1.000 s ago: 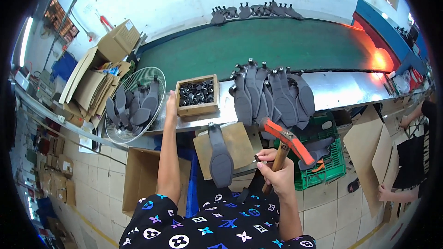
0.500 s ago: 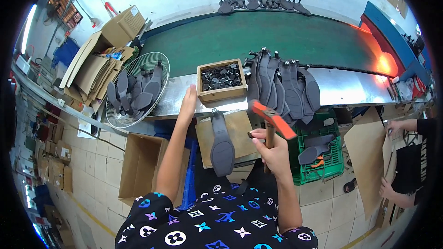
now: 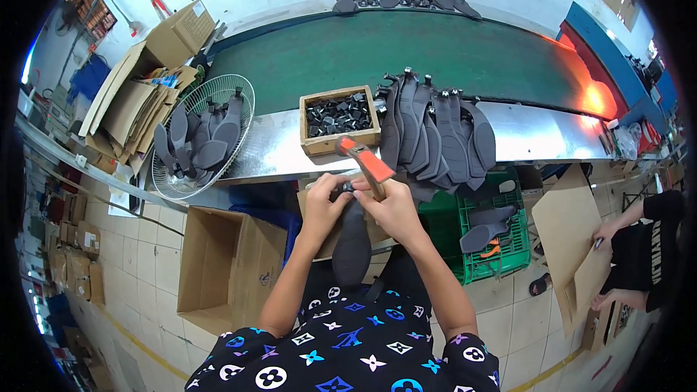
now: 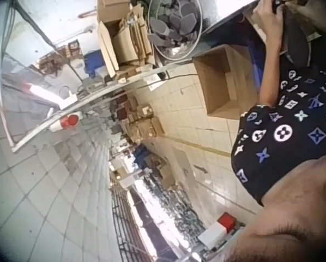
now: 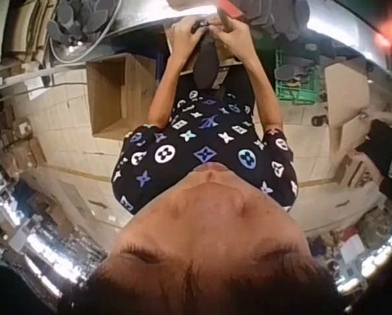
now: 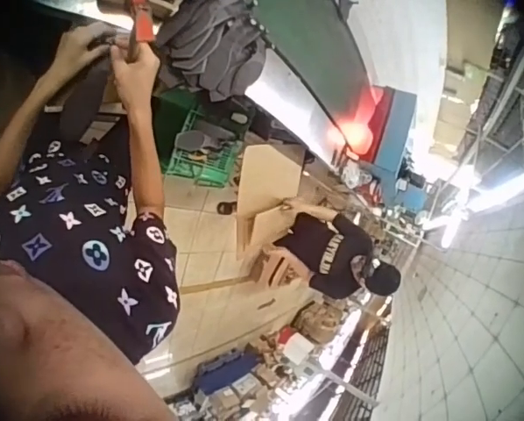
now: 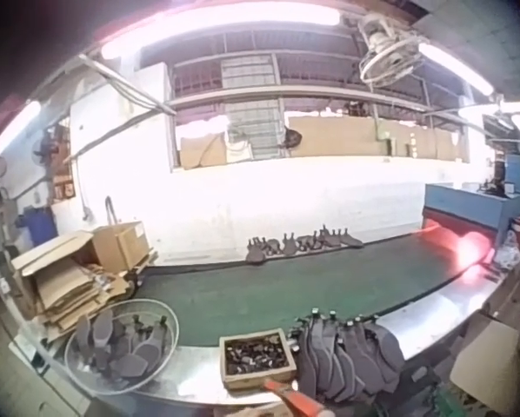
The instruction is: Assembling shoe components using a hammer and pliers at a factory workstation.
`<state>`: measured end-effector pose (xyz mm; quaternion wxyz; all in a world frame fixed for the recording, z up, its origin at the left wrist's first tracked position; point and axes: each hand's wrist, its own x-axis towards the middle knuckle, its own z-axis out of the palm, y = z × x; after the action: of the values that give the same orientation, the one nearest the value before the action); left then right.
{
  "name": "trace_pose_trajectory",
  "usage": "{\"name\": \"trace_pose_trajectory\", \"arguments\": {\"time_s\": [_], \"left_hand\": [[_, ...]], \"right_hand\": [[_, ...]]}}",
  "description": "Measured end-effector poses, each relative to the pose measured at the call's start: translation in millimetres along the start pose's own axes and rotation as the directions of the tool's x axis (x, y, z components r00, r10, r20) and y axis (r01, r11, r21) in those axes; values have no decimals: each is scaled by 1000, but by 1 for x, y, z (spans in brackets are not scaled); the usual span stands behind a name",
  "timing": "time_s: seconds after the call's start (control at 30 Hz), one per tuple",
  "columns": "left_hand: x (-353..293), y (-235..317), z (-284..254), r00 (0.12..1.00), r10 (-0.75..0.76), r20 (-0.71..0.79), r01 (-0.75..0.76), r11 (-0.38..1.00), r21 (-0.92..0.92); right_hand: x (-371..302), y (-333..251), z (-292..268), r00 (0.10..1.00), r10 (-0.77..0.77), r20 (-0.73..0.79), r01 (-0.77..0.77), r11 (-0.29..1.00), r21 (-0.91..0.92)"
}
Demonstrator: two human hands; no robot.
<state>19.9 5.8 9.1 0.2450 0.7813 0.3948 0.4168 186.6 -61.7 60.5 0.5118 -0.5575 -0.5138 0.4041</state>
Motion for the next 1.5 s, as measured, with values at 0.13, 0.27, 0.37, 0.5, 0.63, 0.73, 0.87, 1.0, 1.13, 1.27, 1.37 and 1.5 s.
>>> {"name": "trace_pose_trajectory", "arguments": {"time_s": [0.13,0.27,0.37,0.5,0.63,0.73,0.87,1.0,1.13,1.27,1.37,1.5], "left_hand": [[-5,-2,-2,994,106,19,-106,994,13],[-6,-3,-5,990,138,38,-139,990,22],[-6,-4,-6,991,114,66,-114,993,-8],[-11,-12,-6,992,117,44,-117,993,9],[-13,-12,-9,997,48,63,-38,987,-156],[-7,-10,-10,997,-3,78,25,960,-279],[-1,-4,-11,997,31,69,-10,957,-288],[-2,-5,-10,995,-18,93,45,954,-296],[-4,-6,-9,998,-41,46,52,957,-285],[-3,-8,-10,998,-37,51,52,945,-323],[-5,-8,-13,994,-48,94,76,944,-322],[-6,-4,-15,995,3,99,31,938,-345]], "right_hand": [[11,17,5,998,-52,20,53,997,-60],[17,25,4,990,-132,41,136,985,-106],[19,20,1,985,-155,74,164,975,-147],[15,2,-2,920,-325,218,381,872,-309],[9,-6,-4,916,-296,271,384,845,-373],[5,-11,-4,897,-348,272,439,765,-471],[-30,-20,0,986,-157,-54,141,965,-222],[-63,-39,-9,998,32,-53,-44,970,-241],[-73,-57,-9,998,-68,17,70,949,-306],[-61,-52,-4,988,-141,61,154,911,-382],[-59,-57,-5,988,-55,145,115,885,-451],[-70,-52,1,998,-17,56,36,937,-347]]}}
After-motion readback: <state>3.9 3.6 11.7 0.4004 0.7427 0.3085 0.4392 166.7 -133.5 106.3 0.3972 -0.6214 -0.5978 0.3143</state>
